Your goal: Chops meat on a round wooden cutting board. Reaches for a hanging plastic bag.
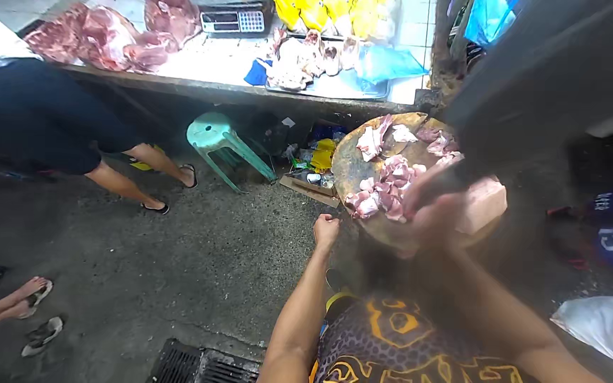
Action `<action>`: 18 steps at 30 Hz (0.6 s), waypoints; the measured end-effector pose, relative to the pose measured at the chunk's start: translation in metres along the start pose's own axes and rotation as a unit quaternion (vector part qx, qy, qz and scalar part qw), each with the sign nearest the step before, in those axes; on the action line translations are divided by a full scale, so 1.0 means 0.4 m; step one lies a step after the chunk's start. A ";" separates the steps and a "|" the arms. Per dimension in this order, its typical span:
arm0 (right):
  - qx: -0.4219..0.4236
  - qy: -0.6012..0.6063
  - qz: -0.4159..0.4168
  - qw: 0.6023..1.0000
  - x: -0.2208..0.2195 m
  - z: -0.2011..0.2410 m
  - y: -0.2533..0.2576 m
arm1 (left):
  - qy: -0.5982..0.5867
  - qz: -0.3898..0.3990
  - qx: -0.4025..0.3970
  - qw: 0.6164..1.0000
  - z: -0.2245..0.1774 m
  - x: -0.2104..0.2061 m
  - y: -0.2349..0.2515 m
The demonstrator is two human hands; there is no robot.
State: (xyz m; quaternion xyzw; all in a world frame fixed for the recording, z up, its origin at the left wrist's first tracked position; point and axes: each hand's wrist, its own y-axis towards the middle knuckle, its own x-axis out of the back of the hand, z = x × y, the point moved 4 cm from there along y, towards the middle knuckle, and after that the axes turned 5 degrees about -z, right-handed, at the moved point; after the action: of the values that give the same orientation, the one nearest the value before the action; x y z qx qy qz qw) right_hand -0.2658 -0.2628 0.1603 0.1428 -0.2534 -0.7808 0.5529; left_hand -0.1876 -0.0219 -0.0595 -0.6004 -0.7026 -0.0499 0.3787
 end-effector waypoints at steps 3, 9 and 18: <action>-0.313 -0.323 0.206 0.869 0.009 -0.280 -0.241 | 0.007 -0.002 -0.003 1.000 -0.010 0.019 -0.018; -0.443 -0.347 0.257 0.786 0.092 -0.276 -0.237 | 0.065 0.078 -0.156 0.983 -0.184 -0.072 -0.038; -0.417 -0.318 0.028 0.851 0.304 -0.219 -0.427 | 0.261 0.151 -0.217 0.928 -0.397 -0.098 0.087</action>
State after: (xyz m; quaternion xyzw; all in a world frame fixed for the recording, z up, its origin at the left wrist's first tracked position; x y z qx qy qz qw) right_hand -0.3989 -0.3529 0.0000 -0.3646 -0.0702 -0.8002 0.4710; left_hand -0.0825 -0.1272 0.0164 -0.7327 -0.4516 -0.2985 0.4124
